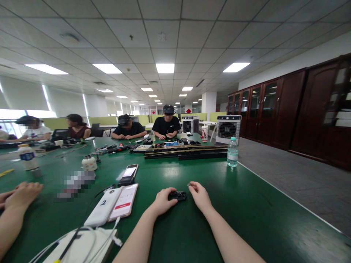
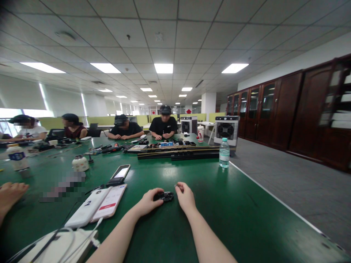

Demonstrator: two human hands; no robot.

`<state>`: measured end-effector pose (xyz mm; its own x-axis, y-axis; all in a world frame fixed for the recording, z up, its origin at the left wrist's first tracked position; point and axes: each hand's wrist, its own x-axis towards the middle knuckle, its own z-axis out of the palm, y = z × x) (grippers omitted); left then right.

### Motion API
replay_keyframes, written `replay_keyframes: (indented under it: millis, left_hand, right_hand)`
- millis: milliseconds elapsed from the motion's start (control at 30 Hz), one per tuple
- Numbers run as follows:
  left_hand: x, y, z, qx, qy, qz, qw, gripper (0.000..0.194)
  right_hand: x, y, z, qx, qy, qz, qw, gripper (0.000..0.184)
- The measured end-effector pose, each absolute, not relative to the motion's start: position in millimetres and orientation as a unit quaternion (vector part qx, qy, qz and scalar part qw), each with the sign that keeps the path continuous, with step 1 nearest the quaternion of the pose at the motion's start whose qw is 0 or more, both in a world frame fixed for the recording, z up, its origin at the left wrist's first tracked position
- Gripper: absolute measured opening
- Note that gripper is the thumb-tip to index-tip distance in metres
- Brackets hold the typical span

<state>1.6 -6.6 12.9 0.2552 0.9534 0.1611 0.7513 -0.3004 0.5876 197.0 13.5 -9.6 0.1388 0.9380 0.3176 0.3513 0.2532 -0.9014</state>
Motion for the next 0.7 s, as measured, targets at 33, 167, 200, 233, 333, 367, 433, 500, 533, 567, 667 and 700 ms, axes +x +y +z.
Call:
replay_keyframes:
  millis: [33, 167, 200, 233, 333, 367, 433, 500, 533, 567, 667, 700]
  left_hand:
    - [1.7, -6.8, 13.1, 0.766, 0.556, 0.251, 0.201, 0.044]
    - [2.5, -7.7, 14.3, 0.768, 0.555, 0.248, 0.2, 0.045]
    - [2.8, -7.9, 14.7, 0.768, 0.556, 0.248, 0.2, 0.044]
    - [3.1, -8.1, 15.1, 0.767, 0.557, 0.246, 0.2, 0.044]
    - [3.6, -8.4, 15.9, 0.765, 0.562, 0.245, 0.2, 0.044]
    - [3.5, -8.4, 15.9, 0.764, 0.562, 0.246, 0.2, 0.045]
    - [3.2, -8.4, 15.7, 0.765, 0.56, 0.246, 0.201, 0.045]
    - [2.9, -8.2, 15.4, 0.765, 0.56, 0.246, 0.202, 0.045]
    - [2.7, -8.1, 15.2, 0.764, 0.561, 0.246, 0.202, 0.045]
    - [2.6, -8.1, 15.0, 0.764, 0.561, 0.246, 0.203, 0.045]
    - [2.3, -7.9, 14.5, 0.764, 0.56, 0.246, 0.204, 0.046]
    - [2.2, -7.7, 14.3, 0.764, 0.56, 0.247, 0.204, 0.046]
  right_hand:
    - [197.2, 14.0, -10.2, -0.542, -0.593, 0.281, 0.525, 0.03]
    - [198.0, 16.9, -13.0, -0.538, -0.587, 0.292, 0.53, 0.031]
    - [198.2, 17.6, -13.6, -0.538, -0.586, 0.294, 0.53, 0.031]
    - [198.4, 18.2, -14.1, -0.539, -0.584, 0.295, 0.531, 0.031]
    - [198.7, 19.6, -15.0, -0.537, -0.58, 0.301, 0.533, 0.032]
    - [198.8, 19.9, -15.2, -0.536, -0.578, 0.304, 0.535, 0.033]
    - [199.0, 20.4, -15.7, -0.536, -0.575, 0.306, 0.537, 0.033]
    - [199.1, 20.8, -16.2, -0.535, -0.574, 0.306, 0.54, 0.033]
    - [199.2, 21.0, -16.5, -0.534, -0.573, 0.305, 0.542, 0.033]
    - [199.3, 21.2, -16.7, -0.532, -0.573, 0.305, 0.544, 0.032]
    - [199.6, 21.6, -17.5, -0.53, -0.571, 0.305, 0.547, 0.033]
    - [199.6, 21.7, -17.7, -0.53, -0.571, 0.305, 0.547, 0.033]
